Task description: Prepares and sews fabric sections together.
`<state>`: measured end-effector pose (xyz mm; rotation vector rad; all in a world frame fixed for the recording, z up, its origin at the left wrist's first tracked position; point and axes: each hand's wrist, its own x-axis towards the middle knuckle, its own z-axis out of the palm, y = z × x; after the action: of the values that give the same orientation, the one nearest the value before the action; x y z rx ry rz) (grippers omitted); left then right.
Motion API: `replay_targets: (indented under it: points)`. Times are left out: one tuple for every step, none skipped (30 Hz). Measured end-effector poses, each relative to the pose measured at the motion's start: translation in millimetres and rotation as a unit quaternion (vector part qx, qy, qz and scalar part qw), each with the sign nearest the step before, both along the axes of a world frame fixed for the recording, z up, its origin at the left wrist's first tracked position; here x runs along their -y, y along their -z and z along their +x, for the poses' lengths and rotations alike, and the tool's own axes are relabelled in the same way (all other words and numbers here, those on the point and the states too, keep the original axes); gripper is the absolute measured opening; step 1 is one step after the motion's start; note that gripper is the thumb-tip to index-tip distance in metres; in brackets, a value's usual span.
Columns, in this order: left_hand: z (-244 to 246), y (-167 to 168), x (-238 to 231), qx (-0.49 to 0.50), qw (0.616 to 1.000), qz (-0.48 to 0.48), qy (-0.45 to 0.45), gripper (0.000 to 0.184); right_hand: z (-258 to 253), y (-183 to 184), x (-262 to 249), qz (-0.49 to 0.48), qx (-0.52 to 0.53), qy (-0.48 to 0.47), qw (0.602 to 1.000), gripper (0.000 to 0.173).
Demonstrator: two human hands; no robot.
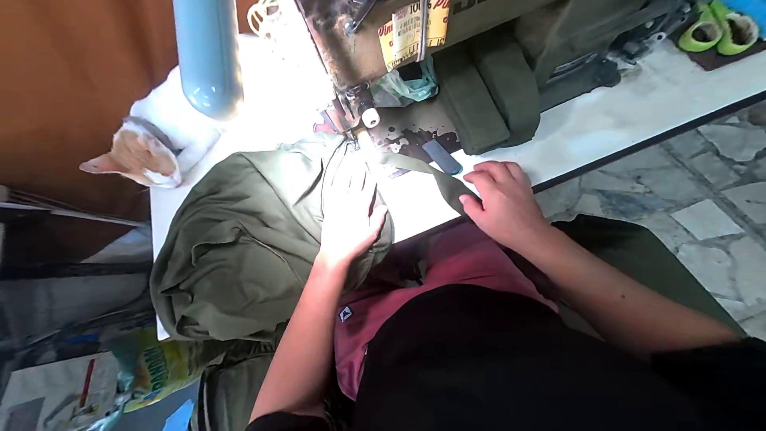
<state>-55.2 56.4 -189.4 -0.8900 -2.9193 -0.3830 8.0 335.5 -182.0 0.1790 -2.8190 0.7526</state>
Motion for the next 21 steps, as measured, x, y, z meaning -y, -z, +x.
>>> replay_targets:
  points:
    - [-1.3,-1.3,-1.4,0.001,1.000,0.000,0.001,0.060,-1.0,2.4,0.4,0.001,-0.003,0.002,1.000,0.022]
    - [-2.3,-2.1,-1.8,0.002,1.000,0.001,0.005,0.060,-0.6,3.4,3.4,-0.008,-0.016,-0.008,1.000,0.018]
    - [-3.1,-2.7,-1.2,0.005,1.000,0.005,0.009,0.061,1.6,1.7,8.2,-0.025,-0.029,-0.027,0.999,0.018]
    - [-3.9,-3.9,0.1,0.014,1.000,0.016,0.013,0.060,6.1,-2.6,14.4,-0.048,-0.045,-0.050,0.997,0.018]
    - [-5.2,-6.1,1.2,0.022,0.999,0.037,0.013,0.058,11.7,-9.4,21.5,-0.072,-0.065,-0.079,0.992,0.019]
    - [-7.0,-9.7,1.0,0.026,0.997,0.070,0.005,0.054,17.5,-17.8,29.1,-0.099,-0.086,-0.113,0.985,0.019]
    - [-8.2,-14.3,0.5,0.026,0.994,0.105,-0.014,0.048,23.5,-25.7,36.8,-0.128,-0.102,-0.156,0.974,0.019]
    - [-10.5,-19.0,-0.3,0.017,0.991,0.131,-0.033,0.043,28.9,-32.8,45.3,-0.160,-0.110,-0.202,0.960,0.018]
    - [-14.0,-23.8,-0.5,0.013,0.989,0.140,-0.047,0.041,33.4,-38.6,53.9,-0.188,-0.112,-0.246,0.944,0.017]
    - [-18.4,-27.9,-0.5,0.016,0.990,0.133,-0.053,0.042,36.6,-42.4,62.2,-0.210,-0.113,-0.283,0.929,0.018]
    - [-22.9,-30.5,-0.2,0.022,0.992,0.117,-0.049,0.045,39.2,-44.3,69.1,-0.225,-0.107,-0.312,0.917,0.018]
    - [-27.2,-30.1,-0.1,0.019,0.994,0.103,-0.037,0.046,41.1,-44.4,74.8,-0.240,-0.101,-0.331,0.907,0.018]
    - [-30.9,-28.7,-0.1,0.011,0.996,0.090,-0.024,0.046,42.5,-43.9,79.1,-0.255,-0.094,-0.343,0.899,0.018]
    - [-33.8,-28.7,-0.9,0.012,0.997,0.071,-0.014,0.047,43.7,-43.3,81.7,-0.269,-0.088,-0.349,0.893,0.017]
    - [-36.2,-28.5,-2.0,0.016,0.998,0.059,-0.005,0.047,44.8,-43.1,82.9,-0.282,-0.082,-0.353,0.889,0.017]
    - [-37.4,-29.2,-3.6,0.025,0.998,0.049,-0.001,0.046,46.1,-43.0,83.4,-0.293,-0.075,-0.354,0.885,0.017]
    - [-38.5,-28.3,-4.5,0.027,0.999,0.041,0.004,0.045,47.4,-43.0,83.4,-0.303,-0.068,-0.354,0.882,0.018]
    - [-40.3,-25.1,-4.3,0.022,0.999,0.040,0.015,0.044,48.5,-43.1,83.0,-0.313,-0.065,-0.352,0.880,0.018]
    - [-43.1,-19.6,-3.8,0.012,0.999,0.040,0.024,0.044,49.0,-43.3,82.6,-0.319,-0.066,-0.352,0.877,0.017]
    - [-44.8,-15.1,-3.8,0.003,0.999,0.044,0.030,0.044,49.2,-43.0,82.0,-0.320,-0.074,-0.353,0.876,0.017]
    - [-45.0,-11.7,-4.1,-0.010,0.998,0.049,0.033,0.043,49.2,-42.3,81.7,-0.315,-0.089,-0.355,0.876,0.017]
